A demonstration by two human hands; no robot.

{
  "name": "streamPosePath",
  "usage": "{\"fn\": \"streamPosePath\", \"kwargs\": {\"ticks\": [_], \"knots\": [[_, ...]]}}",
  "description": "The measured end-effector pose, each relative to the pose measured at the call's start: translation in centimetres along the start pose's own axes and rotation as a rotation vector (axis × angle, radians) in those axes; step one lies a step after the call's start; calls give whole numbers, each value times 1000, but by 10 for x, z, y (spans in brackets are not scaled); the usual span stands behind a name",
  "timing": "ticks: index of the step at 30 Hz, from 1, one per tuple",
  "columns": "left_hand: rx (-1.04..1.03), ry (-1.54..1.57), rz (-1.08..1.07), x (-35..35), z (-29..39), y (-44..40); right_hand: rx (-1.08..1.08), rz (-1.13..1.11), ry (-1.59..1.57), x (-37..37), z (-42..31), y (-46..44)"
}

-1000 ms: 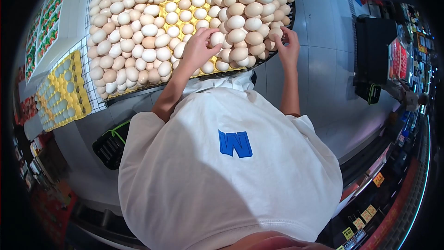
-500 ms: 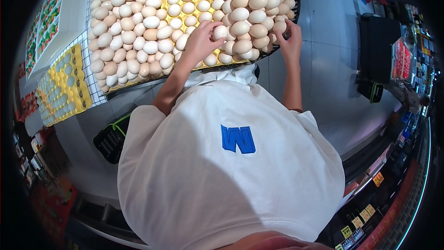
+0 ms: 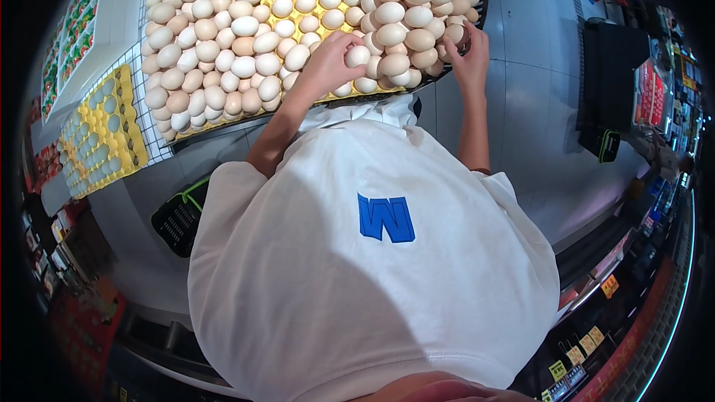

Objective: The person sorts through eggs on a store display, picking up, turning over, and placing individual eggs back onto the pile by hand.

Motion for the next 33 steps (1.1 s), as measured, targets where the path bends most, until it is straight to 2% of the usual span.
{"fn": "streamPosePath", "kwargs": {"ticks": [5,13,18,28,33], "knots": [[-10,-51,-8,-1,1,-2,13,30,71,2,5,2],[66,-4,-35,-1,-3,-1,0,-6,15,1,-1,5],[1,-12,1,0,-3,-2,73,7,41,1,-8,3],[-10,-20,54,3,-8,-4,12,-20,1,-2,-3,2],[88,108,97,12,-6,-3,-41,-30,1,-7,2,2]]}}
Point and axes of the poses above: each hand's wrist, its own y-axis away from the middle knuckle, its own x-axis out of the back of the hand, z = x × y, the point moved 10 cm from there along -y, towards the middle knuckle, and after that the axes turned 11 degrees about -x, right-handed, at the moved point
